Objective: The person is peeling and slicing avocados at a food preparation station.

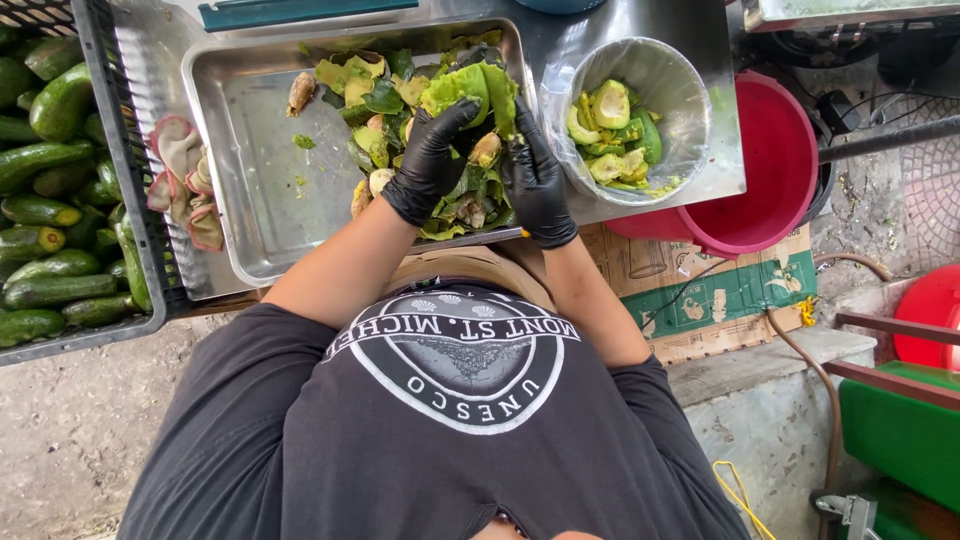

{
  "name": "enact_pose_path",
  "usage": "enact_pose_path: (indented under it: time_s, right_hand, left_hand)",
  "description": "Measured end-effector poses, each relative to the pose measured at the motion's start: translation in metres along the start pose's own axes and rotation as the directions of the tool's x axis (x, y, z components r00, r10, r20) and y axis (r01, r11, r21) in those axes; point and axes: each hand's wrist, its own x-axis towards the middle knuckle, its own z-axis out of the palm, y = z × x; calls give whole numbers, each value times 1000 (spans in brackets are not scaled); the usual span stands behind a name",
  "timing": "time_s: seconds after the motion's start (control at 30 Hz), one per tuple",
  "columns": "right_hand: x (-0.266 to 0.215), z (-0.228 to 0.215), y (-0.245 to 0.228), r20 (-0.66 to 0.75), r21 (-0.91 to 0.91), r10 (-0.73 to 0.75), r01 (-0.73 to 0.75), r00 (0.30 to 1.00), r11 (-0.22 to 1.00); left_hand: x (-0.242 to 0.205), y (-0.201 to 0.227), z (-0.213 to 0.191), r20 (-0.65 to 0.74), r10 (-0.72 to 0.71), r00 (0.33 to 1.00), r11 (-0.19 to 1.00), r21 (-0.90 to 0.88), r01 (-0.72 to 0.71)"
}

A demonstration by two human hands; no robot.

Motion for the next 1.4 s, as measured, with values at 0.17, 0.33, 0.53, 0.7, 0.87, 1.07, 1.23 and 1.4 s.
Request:
enact_pose_path:
  time_s: [0.17, 0.33, 0.53, 0.7, 0.87, 1.07, 1.23, 1.4]
  right_hand:
    - [-2, -16, 4, 15, 266, 63, -65, 998, 962]
    - [-1, -17, 0, -57, 212, 103, -88, 993, 973]
    - [-6, -54, 77, -95, 264, 224, -193, 970, 945]
    - [-10, -19, 6, -77, 256, 172, -147, 982, 955]
    - [-11, 4, -20, 124, -445, -250, 279, 960, 851]
    - [-9, 15, -42, 120, -331, -235, 262, 965, 907]
    - [-11, 13, -16, 13, -80, 55, -54, 998, 995]
    - [-16, -1, 29, -47, -111, -63, 58, 997, 992]
  left_hand:
    - [-1, 17, -8, 78, -192, 978, 974, -105, 199]
    - [-1, 23, -20, 63, -299, 952, 941, -149, 305]
    - [1, 22, -16, 113, -334, 936, 880, -319, 353]
    - [2, 26, -7, 126, -293, 948, 920, -235, 315]
    - [1, -4, -36, -11, -275, 962, 943, -197, 267]
    - [1, -4, -26, -68, -200, 977, 974, -120, 191]
    - [1, 1, -7, -107, -2, 994, 996, 84, 11]
    - [1, 5, -13, -156, -76, 985, 995, 54, 85]
